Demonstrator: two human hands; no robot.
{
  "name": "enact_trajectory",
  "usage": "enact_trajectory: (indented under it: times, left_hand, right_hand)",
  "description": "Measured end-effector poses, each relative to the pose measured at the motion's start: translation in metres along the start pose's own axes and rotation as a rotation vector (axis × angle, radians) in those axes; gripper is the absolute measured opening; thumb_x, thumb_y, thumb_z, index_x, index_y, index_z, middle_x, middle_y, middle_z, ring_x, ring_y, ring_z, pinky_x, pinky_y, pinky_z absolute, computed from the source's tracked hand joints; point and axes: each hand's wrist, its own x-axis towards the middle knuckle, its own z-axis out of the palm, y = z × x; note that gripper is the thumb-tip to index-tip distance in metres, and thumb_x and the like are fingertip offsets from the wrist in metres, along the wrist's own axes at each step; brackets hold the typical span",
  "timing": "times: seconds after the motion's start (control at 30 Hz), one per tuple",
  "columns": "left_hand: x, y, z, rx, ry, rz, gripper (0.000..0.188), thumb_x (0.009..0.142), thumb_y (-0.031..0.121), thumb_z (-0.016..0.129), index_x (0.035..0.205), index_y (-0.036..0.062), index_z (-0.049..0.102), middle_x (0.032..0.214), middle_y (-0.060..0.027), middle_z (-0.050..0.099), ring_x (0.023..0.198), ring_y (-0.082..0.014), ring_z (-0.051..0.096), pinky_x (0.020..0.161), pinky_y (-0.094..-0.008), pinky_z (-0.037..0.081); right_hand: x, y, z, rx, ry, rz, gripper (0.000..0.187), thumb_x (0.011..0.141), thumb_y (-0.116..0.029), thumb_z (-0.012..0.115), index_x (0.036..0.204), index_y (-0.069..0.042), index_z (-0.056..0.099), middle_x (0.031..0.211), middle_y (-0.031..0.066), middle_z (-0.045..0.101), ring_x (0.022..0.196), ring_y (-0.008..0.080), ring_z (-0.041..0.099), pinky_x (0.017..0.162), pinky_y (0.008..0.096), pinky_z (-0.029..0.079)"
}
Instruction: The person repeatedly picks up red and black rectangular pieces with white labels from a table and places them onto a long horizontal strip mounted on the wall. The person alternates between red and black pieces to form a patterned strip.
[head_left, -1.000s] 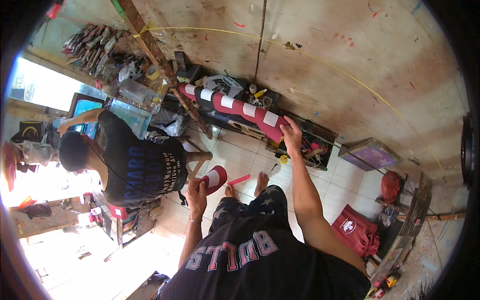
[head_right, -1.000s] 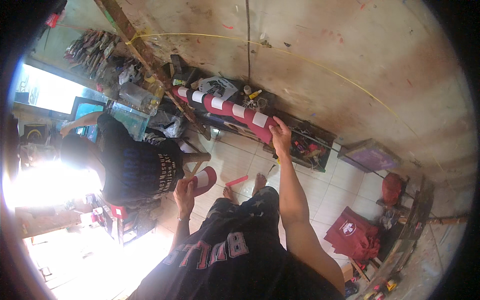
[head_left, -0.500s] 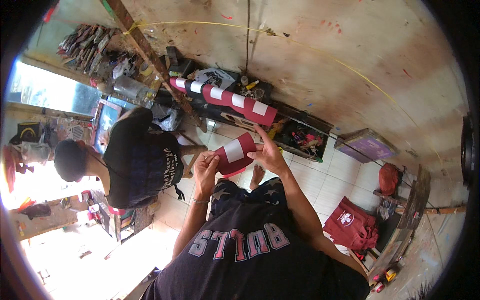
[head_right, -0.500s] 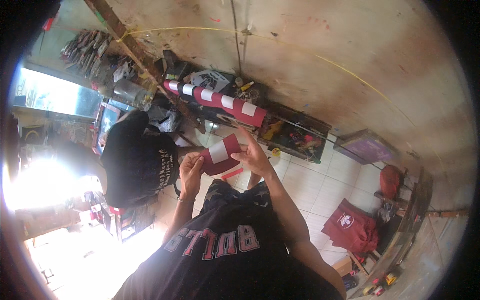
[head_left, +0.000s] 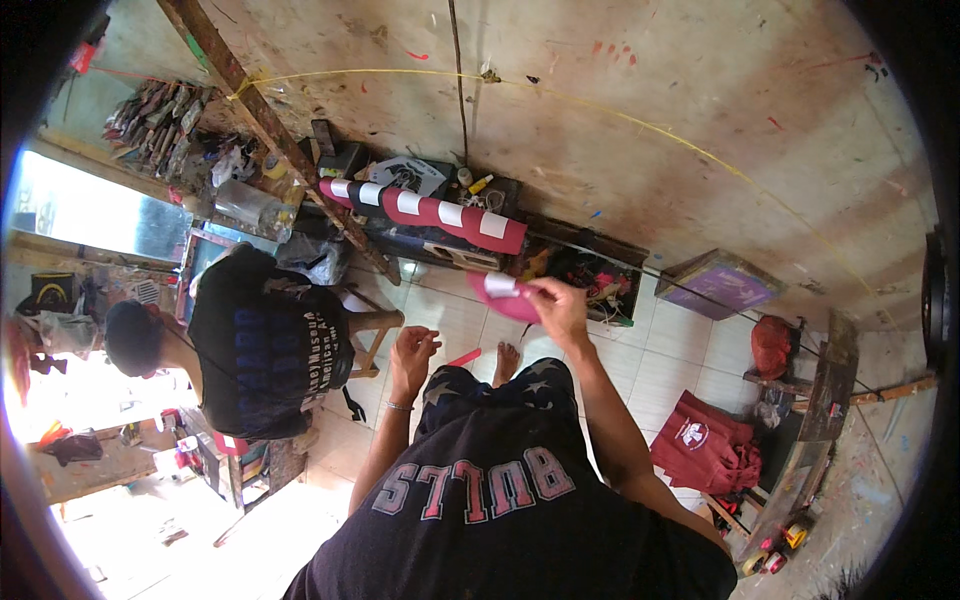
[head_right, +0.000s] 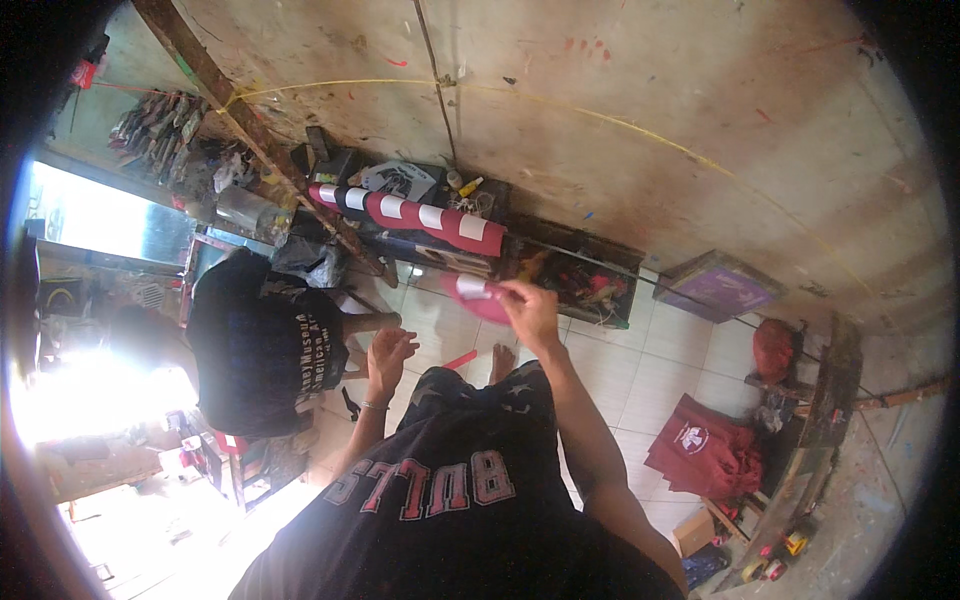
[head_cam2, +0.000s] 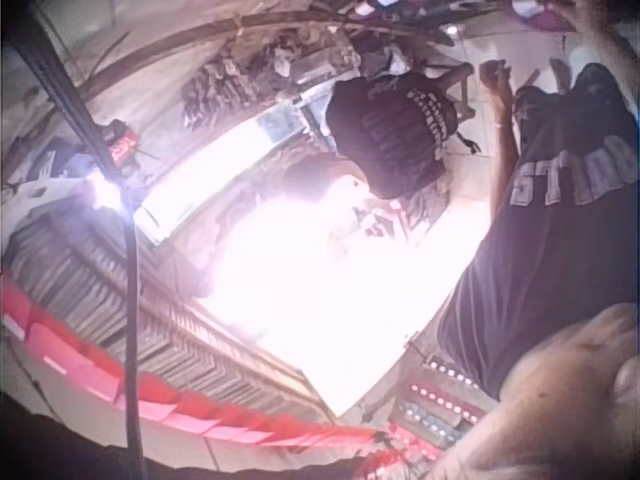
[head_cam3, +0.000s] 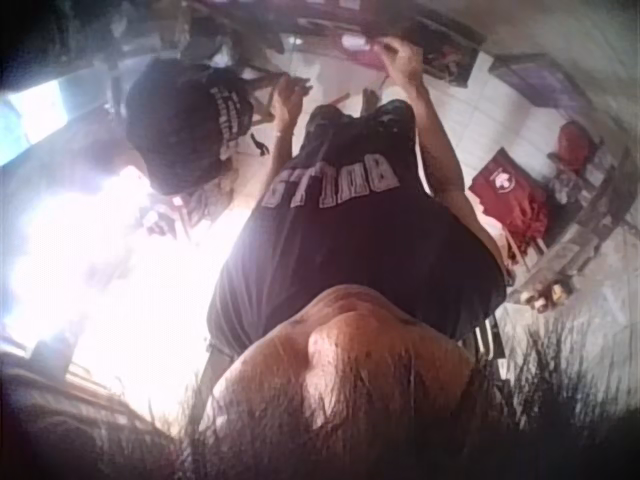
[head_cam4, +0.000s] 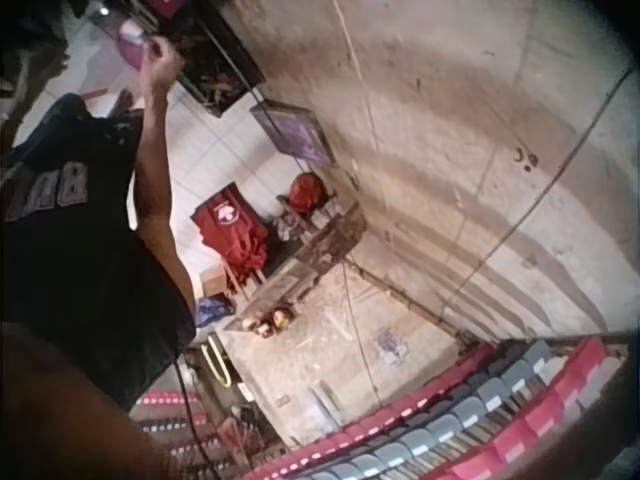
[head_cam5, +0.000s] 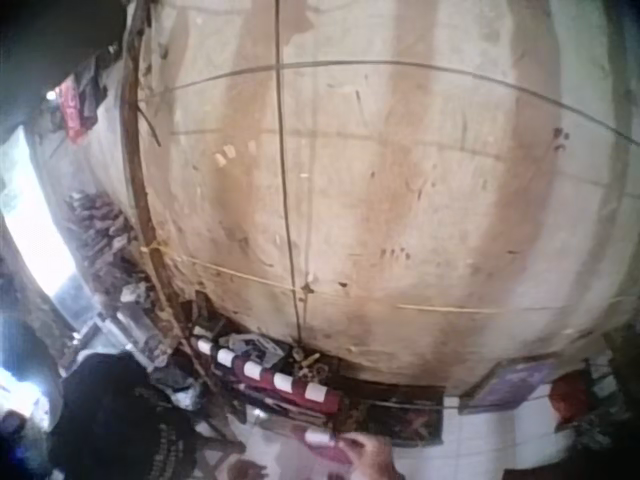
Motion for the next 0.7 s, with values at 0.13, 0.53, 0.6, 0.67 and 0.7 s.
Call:
enact_trajectory:
  times: [0.13,0.53,0.6,0.67,0.7]
  left_hand:
    - [-0.015,-0.061,-0.029,0.053,0.052,-0.14,0.017,0.088,0.01,0.055,0.098,-0.0035,0.053,0.091,-0.0147,0.065,0.077,-0.0193,0.066,0.063,-0.0264,0.053]
    - [-0.153,-0.222,-0.169,-0.027,0.219,-0.974,0.025,0.088,0.015,0.051,0.104,-0.0034,0.056,0.095,-0.0147,0.066,0.071,-0.0241,0.066,0.057,-0.0312,0.054]
    - [-0.165,-0.219,-0.174,-0.038,0.203,-0.993,0.025,0.088,0.015,0.051,0.104,-0.0028,0.056,0.095,-0.0144,0.066,0.073,-0.0238,0.067,0.058,-0.0313,0.054]
    - [-0.167,-0.219,-0.176,-0.057,0.182,-0.966,0.025,0.089,0.016,0.051,0.105,-0.0022,0.056,0.095,-0.014,0.066,0.074,-0.0235,0.067,0.059,-0.0313,0.054]
    - [-0.161,-0.215,-0.173,-0.065,0.169,-0.922,0.025,0.089,0.016,0.051,0.105,-0.0019,0.056,0.094,-0.0139,0.066,0.075,-0.0234,0.067,0.06,-0.0314,0.053]
  right_hand:
    - [0.024,-0.013,-0.024,0.038,0.221,-0.09,0.018,0.079,-0.003,0.067,0.097,0.0,0.067,0.083,0.0107,0.068,0.069,0.0105,0.063,0.061,0.0246,0.049]
    - [0.056,0.129,-0.002,0.402,0.165,0.159,0.059,0.081,0.01,0.06,0.135,-0.007,0.045,0.075,-0.0012,0.058,0.063,0.0034,0.046,0.058,0.017,0.039]
    - [0.062,0.141,0.0,0.409,0.132,0.139,0.058,0.081,0.009,0.06,0.135,-0.007,0.045,0.074,-0.0017,0.058,0.062,0.003,0.045,0.057,0.0175,0.039]
    - [0.059,0.143,-0.002,0.384,0.124,0.203,0.058,0.079,0.007,0.064,0.133,-0.008,0.048,0.081,0.0008,0.062,0.069,0.0052,0.052,0.063,0.0188,0.043]
    - [0.059,0.136,-0.001,0.372,0.114,0.229,0.058,0.078,0.006,0.065,0.132,-0.009,0.05,0.084,0.002,0.064,0.072,0.0063,0.056,0.065,0.0195,0.045]
